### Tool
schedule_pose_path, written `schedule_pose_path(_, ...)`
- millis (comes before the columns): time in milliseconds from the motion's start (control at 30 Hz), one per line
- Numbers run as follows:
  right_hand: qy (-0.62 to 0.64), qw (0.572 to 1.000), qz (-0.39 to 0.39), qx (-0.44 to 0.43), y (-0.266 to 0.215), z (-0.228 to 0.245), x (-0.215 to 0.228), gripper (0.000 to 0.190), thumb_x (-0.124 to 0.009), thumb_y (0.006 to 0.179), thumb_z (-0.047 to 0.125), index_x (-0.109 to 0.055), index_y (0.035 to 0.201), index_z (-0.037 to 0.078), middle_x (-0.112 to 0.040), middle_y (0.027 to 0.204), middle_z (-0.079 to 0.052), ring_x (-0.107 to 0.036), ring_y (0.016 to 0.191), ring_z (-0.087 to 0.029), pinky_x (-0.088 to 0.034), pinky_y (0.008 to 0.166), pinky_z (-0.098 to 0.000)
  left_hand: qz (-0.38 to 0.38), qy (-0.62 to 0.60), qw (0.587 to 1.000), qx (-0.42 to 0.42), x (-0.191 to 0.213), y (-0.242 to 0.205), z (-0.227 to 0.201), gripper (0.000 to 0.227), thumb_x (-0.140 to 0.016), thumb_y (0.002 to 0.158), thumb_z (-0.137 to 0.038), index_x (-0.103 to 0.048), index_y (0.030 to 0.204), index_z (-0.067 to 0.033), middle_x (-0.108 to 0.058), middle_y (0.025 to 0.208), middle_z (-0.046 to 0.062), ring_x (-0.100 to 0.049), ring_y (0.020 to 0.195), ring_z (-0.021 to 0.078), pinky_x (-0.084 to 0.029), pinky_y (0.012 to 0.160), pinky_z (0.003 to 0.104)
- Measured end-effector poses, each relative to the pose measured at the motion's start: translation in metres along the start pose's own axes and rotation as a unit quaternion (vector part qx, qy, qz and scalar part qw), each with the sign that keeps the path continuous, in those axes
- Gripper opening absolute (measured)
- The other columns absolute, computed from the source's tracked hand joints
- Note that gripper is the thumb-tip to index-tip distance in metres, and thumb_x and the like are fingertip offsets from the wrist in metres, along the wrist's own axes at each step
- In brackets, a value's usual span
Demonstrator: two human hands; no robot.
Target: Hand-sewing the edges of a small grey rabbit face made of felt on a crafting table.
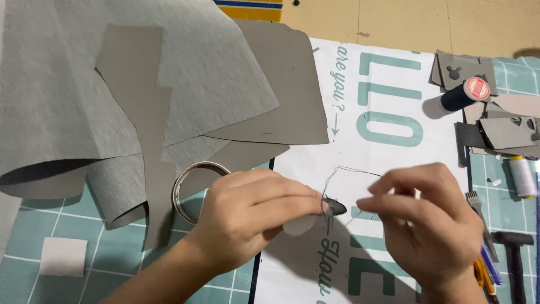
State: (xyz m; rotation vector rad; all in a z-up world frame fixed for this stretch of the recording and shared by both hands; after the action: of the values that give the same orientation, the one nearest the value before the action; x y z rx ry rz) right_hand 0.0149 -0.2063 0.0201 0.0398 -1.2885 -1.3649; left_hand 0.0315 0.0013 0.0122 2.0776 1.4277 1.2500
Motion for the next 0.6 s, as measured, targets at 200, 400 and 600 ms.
schedule_pose_path(200, -0.029, 0.998, -0.033, 0.042, -0.012, 0.002, 0.008, 0.035, -0.060, 0.095, -0.017, -0.072, 0.087, 0.015, -0.060, 0.084, -0.009, -0.050, 0.072, -0.022, -0.042, 0.064, -0.0323, -0.044, 0.067, 0.995, -0.062, 0.009, 0.007, -0.013, 0.035, -0.043, 0.107, -0.009, -0.077, 0.098, -0.0081, -0.078, 0.100, 0.003, -0.069, 0.080, 0.0208, -0.052, 0.066, 0.031)
schedule_pose_path(400, -0.039, 0.999, 0.000, 0.034, -0.009, 0.015, 0.011, 0.032, -0.056, 0.094, -0.012, -0.073, 0.088, 0.015, -0.060, 0.086, -0.008, -0.050, 0.073, -0.020, -0.044, 0.071, -0.0337, -0.058, 0.091, 0.991, -0.080, 0.007, 0.005, -0.014, 0.027, -0.051, 0.105, -0.013, -0.076, 0.094, -0.0148, -0.078, 0.096, -0.004, -0.067, 0.078, 0.0159, -0.049, 0.062, 0.027)
schedule_pose_path(600, -0.030, 0.999, 0.010, 0.011, -0.012, 0.015, 0.013, 0.031, -0.058, 0.094, -0.011, -0.074, 0.087, 0.015, -0.057, 0.088, -0.006, -0.050, 0.075, -0.020, -0.044, 0.070, -0.0325, -0.058, 0.108, 0.988, -0.090, 0.008, 0.006, -0.015, 0.024, -0.056, 0.104, -0.013, -0.075, 0.091, -0.0167, -0.078, 0.095, -0.007, -0.067, 0.076, 0.0146, -0.047, 0.060, 0.026)
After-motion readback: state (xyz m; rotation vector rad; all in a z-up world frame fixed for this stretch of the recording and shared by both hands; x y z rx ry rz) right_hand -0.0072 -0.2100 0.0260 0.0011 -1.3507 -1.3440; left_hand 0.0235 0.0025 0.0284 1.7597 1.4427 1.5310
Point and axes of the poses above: each hand's wrist, its own y-axis towards the middle knuckle, its own x-axis out of the back of the hand, z = x × y, the point moved 4 cm from there along y, towards the middle knuckle
